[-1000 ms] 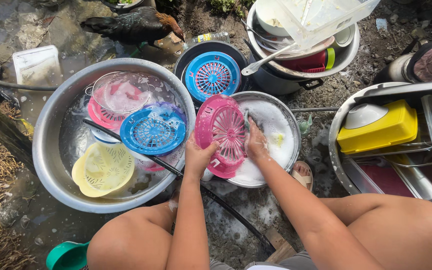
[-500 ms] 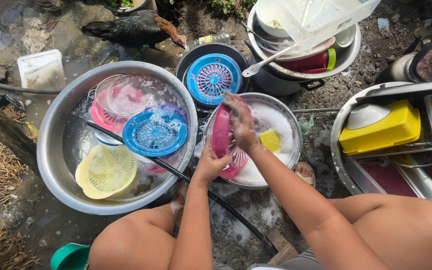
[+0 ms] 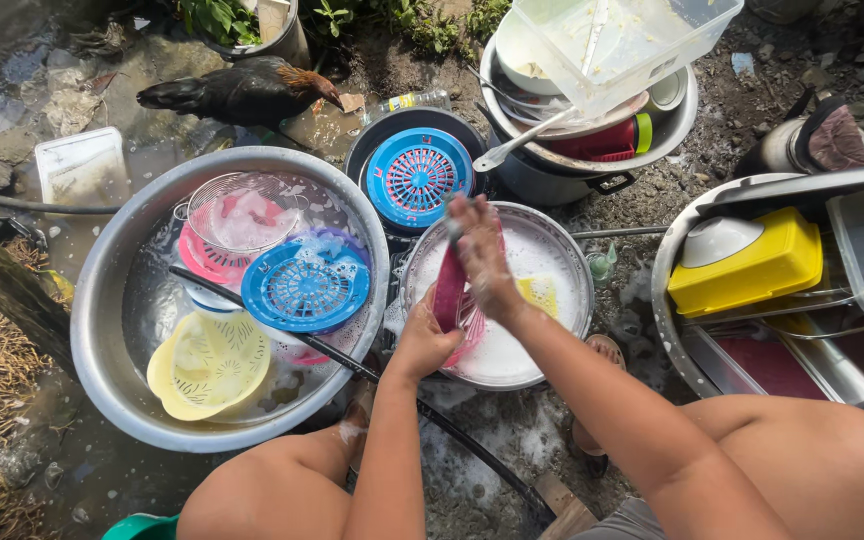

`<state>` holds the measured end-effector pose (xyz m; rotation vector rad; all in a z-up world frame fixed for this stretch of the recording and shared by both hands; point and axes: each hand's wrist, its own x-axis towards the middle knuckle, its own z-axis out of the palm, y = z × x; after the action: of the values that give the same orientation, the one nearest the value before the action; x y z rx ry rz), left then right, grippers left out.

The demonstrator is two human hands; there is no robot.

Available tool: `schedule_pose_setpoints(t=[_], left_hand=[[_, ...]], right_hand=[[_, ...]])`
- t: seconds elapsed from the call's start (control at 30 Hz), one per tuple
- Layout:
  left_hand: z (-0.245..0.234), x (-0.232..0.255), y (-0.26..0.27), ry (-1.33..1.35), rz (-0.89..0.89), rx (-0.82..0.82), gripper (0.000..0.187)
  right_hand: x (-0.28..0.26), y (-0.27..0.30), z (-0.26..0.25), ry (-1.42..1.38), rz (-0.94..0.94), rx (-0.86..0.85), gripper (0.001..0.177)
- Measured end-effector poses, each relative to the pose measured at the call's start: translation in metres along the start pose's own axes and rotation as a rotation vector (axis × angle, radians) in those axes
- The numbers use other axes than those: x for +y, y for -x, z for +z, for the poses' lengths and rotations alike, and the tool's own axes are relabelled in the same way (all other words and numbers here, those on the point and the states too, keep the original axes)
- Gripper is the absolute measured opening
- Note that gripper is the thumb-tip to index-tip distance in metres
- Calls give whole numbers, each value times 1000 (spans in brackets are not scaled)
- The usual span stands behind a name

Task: The person washes several plastic basket covers and grids by hand in a basin of soapy water using a sponge.

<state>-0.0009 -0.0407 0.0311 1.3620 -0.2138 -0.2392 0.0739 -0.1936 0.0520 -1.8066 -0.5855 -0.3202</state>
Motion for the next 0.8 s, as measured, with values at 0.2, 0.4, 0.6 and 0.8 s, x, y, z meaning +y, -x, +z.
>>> schedule_pose_setpoints(t=[0.2, 0.4, 0.6, 0.8], left_hand=[[3, -4, 2, -106, -36, -2, 60], [22, 23, 1, -381, 67, 96, 37], [35, 34, 2, -351, 21, 181, 33], [36, 52, -3, -414, 39, 146, 46]], right_hand=[[-16, -16, -14, 288, -254, 11, 45], [14, -46, -29, 388, 29, 72, 45], [34, -49, -30, 71, 235, 142, 52], [19, -42, -31, 322, -86, -56, 52]])
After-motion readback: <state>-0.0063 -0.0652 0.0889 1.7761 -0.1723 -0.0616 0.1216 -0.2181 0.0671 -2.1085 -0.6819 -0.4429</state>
